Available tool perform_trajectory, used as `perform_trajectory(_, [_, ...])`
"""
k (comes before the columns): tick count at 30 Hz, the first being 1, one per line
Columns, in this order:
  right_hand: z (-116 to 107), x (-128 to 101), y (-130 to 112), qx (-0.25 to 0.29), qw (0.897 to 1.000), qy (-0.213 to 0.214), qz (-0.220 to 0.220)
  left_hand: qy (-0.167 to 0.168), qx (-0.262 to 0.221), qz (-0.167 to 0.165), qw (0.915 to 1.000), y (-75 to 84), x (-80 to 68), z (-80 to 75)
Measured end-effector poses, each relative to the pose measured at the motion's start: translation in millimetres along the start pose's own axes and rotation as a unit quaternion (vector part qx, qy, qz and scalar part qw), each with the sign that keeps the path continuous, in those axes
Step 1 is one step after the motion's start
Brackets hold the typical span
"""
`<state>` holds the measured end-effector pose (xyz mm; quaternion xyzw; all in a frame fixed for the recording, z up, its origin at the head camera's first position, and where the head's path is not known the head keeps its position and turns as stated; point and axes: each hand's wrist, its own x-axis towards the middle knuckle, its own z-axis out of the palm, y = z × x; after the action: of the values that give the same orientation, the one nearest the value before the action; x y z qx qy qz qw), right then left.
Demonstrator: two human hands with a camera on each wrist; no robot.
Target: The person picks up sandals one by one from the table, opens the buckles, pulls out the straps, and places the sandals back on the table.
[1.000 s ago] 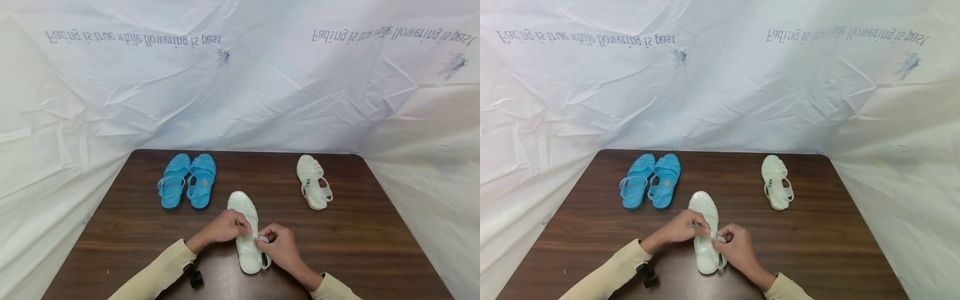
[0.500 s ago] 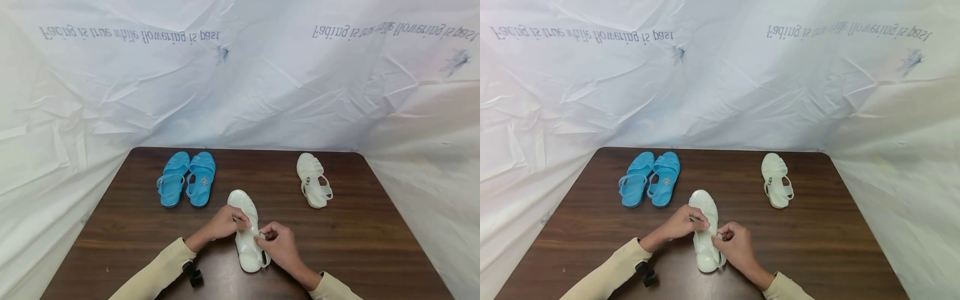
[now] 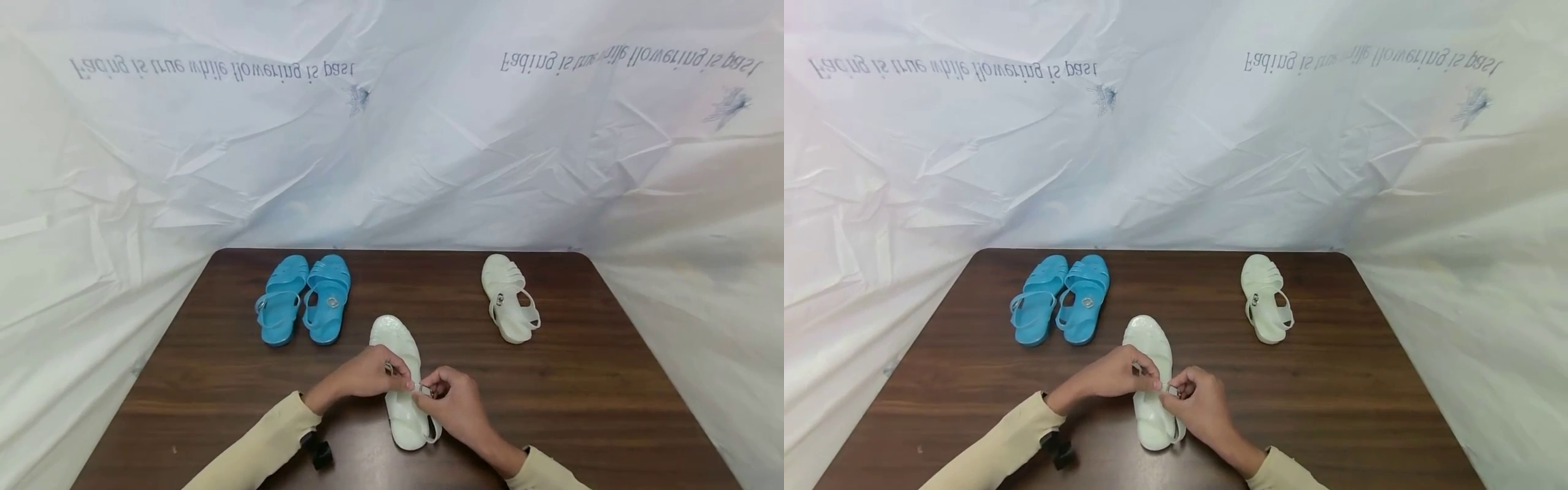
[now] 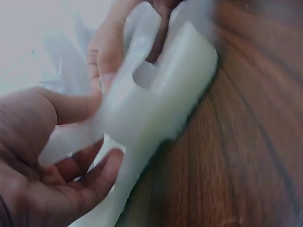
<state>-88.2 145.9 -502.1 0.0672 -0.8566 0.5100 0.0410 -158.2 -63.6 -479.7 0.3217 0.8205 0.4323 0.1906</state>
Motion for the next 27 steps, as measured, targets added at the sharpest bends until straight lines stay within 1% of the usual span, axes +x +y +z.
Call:
perform_trajectory(2, [0.9,-0.7,1.4,0.009,1.000,0.002,-0.002,0.010,-0.014,-0.003,0.9999,-0.5,-0.4,1.4])
perform_trajectory(5, [1.2,-2.3,3.3,0.027,1.000,0.001,0.006,0.016,-0.033,-0.004,0.9993,-2.4,0.3,1.0])
perform_trajectory(7, [0.7,-4.1,4.7,0.048,0.999,0.002,0.024,0.029,-0.037,-0.011,0.9988,-6.9,0.5,-1.6])
perform_trajectory(9, [-0.3,-6.0,6.5,0.069,0.997,0.003,0.040,0.036,-0.054,-0.021,0.9977,-11.3,-0.9,-5.7])
perform_trajectory(12, [-1.8,-6.5,7.5,0.087,0.995,-0.003,0.053,0.039,-0.074,-0.026,0.9962,-16.3,-3.2,-11.4])
perform_trajectory(15, [-2.8,-6.7,7.1,0.081,0.995,-0.023,0.058,0.026,-0.103,-0.021,0.9941,-15.8,-4.7,-10.3])
perform_trajectory(16, [-3.0,-6.3,6.9,0.076,0.995,-0.029,0.060,0.027,-0.110,-0.023,0.9933,-15.1,-4.5,-8.6])
perform_trajectory(20, [-4.3,-4.5,7.6,0.080,0.993,-0.050,0.076,0.054,-0.153,-0.051,0.9855,-10.5,-2.7,-0.4])
perform_trajectory(23, [-6.0,-2.1,7.8,0.093,0.991,-0.063,0.078,0.086,-0.179,-0.067,0.9777,-3.2,2.4,2.6])
perform_trajectory(25, [-7.4,-0.9,7.3,0.105,0.989,-0.074,0.079,0.106,-0.192,-0.068,0.9732,2.2,7.3,2.7])
perform_trajectory(27, [-8.8,-0.4,6.5,0.120,0.986,-0.086,0.082,0.116,-0.204,-0.066,0.9698,8.7,12.5,2.1])
